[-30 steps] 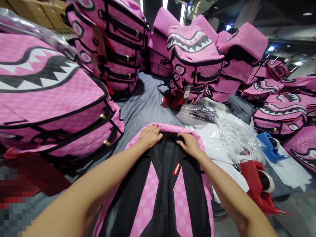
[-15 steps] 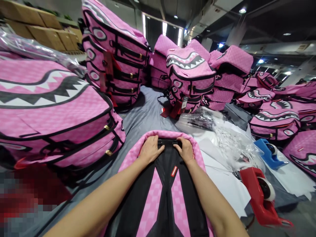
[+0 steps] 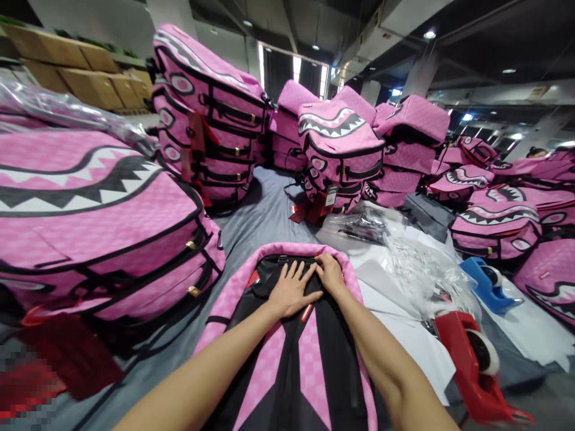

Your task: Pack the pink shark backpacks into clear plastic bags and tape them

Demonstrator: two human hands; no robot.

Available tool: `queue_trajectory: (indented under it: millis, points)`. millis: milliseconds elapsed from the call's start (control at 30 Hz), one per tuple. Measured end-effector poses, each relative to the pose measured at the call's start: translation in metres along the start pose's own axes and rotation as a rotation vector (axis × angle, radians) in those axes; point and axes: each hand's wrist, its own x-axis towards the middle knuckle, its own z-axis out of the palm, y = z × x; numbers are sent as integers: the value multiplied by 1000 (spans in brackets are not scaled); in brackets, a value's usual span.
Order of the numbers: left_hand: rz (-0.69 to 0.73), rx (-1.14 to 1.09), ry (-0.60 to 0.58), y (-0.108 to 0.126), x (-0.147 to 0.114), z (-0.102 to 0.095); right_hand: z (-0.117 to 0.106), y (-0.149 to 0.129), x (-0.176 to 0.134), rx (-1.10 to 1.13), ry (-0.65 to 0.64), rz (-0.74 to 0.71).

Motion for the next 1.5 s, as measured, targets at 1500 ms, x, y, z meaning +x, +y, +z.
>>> queue_trajectory:
  millis: [1500]
  points:
    - [47,28,186,-47,21,29,-42,-9,119,-528,-495,-20]
